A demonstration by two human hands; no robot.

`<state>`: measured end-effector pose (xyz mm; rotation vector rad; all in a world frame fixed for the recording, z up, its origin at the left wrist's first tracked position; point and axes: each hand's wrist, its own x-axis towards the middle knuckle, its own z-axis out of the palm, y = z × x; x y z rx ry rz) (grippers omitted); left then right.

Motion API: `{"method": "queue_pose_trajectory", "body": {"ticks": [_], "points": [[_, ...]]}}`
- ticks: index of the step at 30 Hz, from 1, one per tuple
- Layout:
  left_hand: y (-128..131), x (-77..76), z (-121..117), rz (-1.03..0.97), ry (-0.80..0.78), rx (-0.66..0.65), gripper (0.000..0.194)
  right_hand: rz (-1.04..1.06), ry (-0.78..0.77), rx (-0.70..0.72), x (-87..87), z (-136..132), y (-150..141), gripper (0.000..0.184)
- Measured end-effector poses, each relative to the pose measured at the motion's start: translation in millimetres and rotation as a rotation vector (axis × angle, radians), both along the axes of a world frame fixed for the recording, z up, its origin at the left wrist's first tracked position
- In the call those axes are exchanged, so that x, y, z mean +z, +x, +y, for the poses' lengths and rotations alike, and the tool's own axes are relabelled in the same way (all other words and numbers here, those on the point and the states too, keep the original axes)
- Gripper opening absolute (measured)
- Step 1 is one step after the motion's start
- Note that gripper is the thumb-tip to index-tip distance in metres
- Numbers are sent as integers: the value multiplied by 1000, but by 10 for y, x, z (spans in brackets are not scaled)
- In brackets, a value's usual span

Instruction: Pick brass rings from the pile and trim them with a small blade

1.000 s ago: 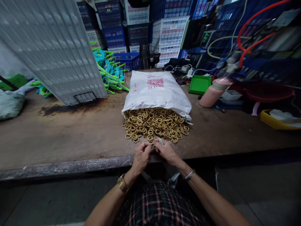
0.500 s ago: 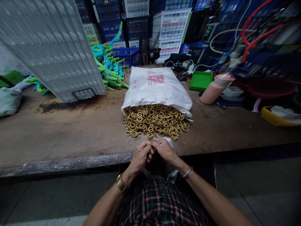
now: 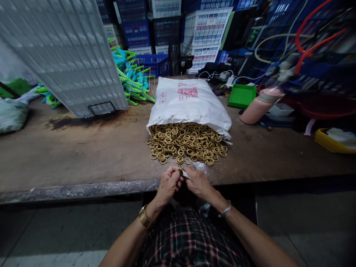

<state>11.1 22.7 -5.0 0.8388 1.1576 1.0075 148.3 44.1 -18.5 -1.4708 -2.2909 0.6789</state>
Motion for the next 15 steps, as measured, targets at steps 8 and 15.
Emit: {"method": "queue_pose_trajectory", "body": {"ticks": [8, 15], "points": [[2, -32, -18, 67, 53, 13, 29, -113, 21, -3, 37, -14, -39, 26], [21, 208, -173, -15, 74, -111, 32, -173, 6, -69, -10, 105, 54, 28]]}}
